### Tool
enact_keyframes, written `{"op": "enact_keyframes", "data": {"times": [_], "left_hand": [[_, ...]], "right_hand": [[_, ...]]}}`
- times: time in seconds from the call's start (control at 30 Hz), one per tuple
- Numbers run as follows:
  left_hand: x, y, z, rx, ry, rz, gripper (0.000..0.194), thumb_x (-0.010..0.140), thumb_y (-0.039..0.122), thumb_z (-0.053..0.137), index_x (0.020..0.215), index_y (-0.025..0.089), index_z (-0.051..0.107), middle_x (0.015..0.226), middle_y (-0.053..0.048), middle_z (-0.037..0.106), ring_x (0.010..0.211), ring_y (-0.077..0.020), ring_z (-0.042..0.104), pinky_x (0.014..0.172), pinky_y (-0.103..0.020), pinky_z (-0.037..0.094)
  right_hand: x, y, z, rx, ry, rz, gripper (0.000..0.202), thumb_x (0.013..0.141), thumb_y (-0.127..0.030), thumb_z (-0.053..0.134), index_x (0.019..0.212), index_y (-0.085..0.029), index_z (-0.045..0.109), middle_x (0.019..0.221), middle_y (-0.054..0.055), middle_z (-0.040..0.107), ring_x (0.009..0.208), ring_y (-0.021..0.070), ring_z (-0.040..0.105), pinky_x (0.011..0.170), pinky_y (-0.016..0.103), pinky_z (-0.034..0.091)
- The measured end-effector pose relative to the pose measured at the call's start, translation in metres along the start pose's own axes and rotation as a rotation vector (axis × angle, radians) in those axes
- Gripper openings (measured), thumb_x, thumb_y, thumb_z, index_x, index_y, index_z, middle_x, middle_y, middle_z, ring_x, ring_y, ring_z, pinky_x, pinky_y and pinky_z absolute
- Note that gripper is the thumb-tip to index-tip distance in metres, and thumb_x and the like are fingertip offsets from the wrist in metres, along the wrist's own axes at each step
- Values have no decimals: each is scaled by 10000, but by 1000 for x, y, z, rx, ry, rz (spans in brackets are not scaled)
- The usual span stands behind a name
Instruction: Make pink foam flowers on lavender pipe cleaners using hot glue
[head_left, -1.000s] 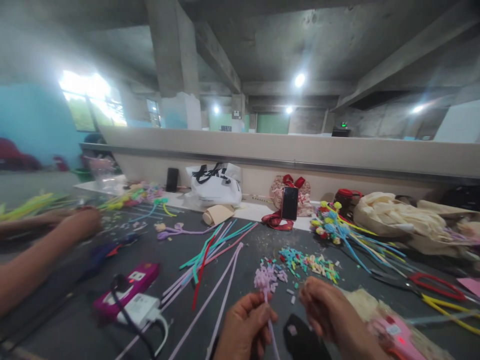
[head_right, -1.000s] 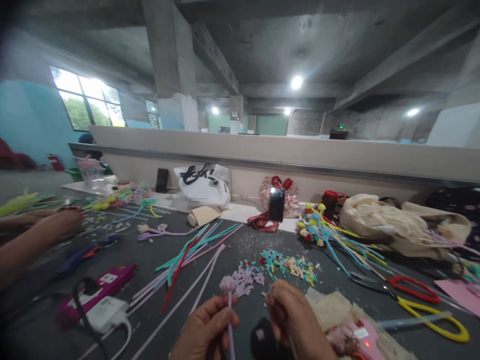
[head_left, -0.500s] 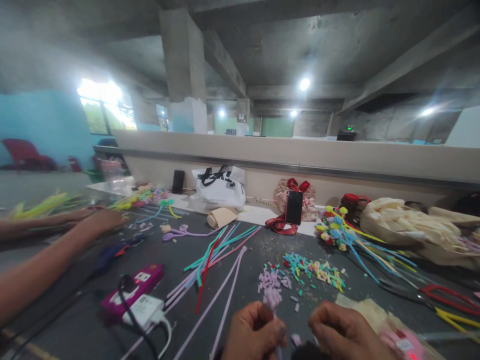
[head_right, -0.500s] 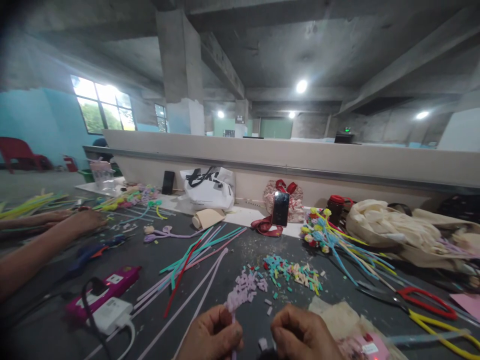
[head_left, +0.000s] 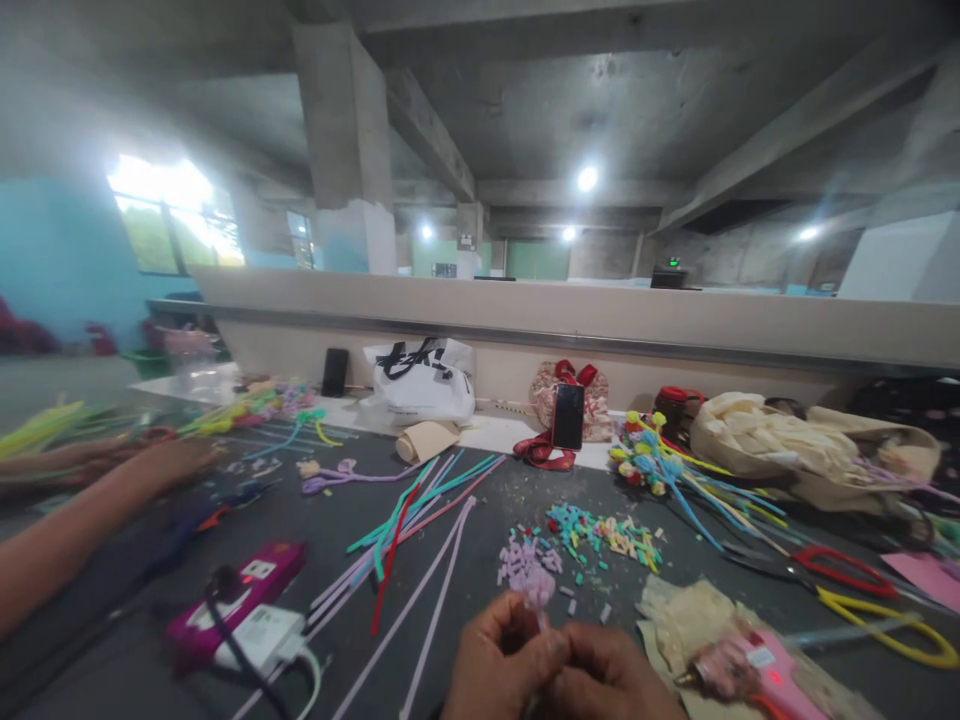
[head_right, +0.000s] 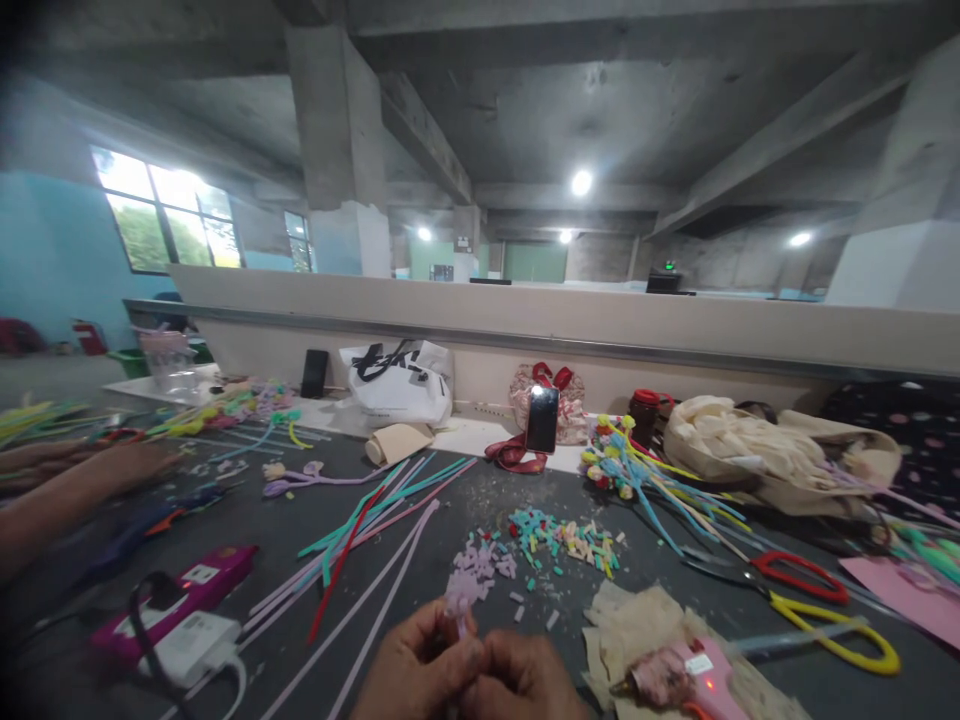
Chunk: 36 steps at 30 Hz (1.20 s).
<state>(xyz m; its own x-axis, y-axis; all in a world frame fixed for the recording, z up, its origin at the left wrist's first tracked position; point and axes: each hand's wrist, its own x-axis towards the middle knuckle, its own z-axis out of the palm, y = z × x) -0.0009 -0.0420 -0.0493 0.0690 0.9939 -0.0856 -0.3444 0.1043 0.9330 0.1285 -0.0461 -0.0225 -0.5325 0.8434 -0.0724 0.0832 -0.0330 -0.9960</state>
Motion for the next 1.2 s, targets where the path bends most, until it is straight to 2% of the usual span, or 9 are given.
{"op": "enact_keyframes", "data": {"times": [0.13, 0.27, 0.53, 0.67, 0.77, 0.87, 1.0, 1.1, 1.2], "left_hand": [[-9, 8, 4, -174, -22, -98, 531, 340, 475, 760, 716, 165, 549, 503, 47, 524, 400, -57, 402, 424, -189, 272], [-14, 14, 4, -183, -34, -198, 388, 463, 436, 733, 657, 141, 573, 440, 60, 485, 335, -23, 339, 367, -162, 218], [-10, 5, 2, -264, -35, -176, 383, 390, 386, 775, 590, 130, 570, 427, 39, 510, 376, -58, 429, 397, -172, 301], [-14, 9, 4, -198, 42, -148, 382, 406, 419, 761, 580, 143, 562, 409, 65, 481, 328, -23, 340, 344, -146, 233], [-18, 23, 2, -186, 118, -121, 329, 474, 403, 737, 596, 152, 562, 398, 84, 473, 313, -1, 281, 326, -121, 183], [-20, 45, -7, -210, 286, -59, 232, 536, 273, 726, 688, 172, 583, 620, 47, 622, 444, -16, 445, 418, -98, 335], [-18, 76, -26, -267, 379, 18, 152, 609, 224, 676, 718, 173, 583, 662, 18, 638, 558, -75, 538, 480, -141, 434], [-18, 95, -38, -315, 417, 83, 35, 688, 174, 600, 721, 164, 592, 656, 8, 622, 528, -75, 534, 431, -139, 434], [-21, 107, -39, -427, 482, 115, 130, 746, 99, 491, 670, 144, 586, 601, 1, 579, 525, -83, 540, 472, -174, 480]], "right_hand": [[1, 1, -3, 10, 19, -28, 412, 664, -522, 587, 681, -111, 621, 525, -20, 502, 455, 64, 393, 429, 168, 258], [-1, 3, -2, 117, -59, -40, 392, 687, -497, 583, 693, -109, 634, 559, -4, 522, 453, 51, 389, 430, 163, 253], [-2, 9, -3, 141, -17, 59, 346, 636, -453, 637, 585, -117, 568, 465, -59, 413, 395, 26, 314, 405, 149, 221], [-2, 15, -2, 113, -7, 74, 382, 625, -505, 609, 599, -129, 555, 479, -56, 424, 407, 34, 326, 413, 152, 228], [-11, 12, -3, -48, 20, 136, 351, 666, -490, 571, 607, -144, 562, 480, -62, 402, 426, 48, 326, 409, 155, 228], [-28, 3, -11, -326, 44, 184, 259, 728, -396, 532, 628, -161, 579, 499, -62, 396, 478, 69, 368, 409, 157, 229], [-54, -6, -40, -652, 96, 122, 188, 796, -299, 451, 694, -180, 554, 581, -50, 491, 544, 88, 435, 459, 164, 278], [-68, -9, -66, -937, 237, 96, 244, 837, -315, 382, 684, -194, 528, 616, -20, 553, 567, 113, 462, 513, 203, 300], [-73, -13, -84, -1045, 299, 109, 296, 857, -345, 334, 667, -196, 505, 624, 1, 563, 583, 130, 481, 553, 232, 310]]}}
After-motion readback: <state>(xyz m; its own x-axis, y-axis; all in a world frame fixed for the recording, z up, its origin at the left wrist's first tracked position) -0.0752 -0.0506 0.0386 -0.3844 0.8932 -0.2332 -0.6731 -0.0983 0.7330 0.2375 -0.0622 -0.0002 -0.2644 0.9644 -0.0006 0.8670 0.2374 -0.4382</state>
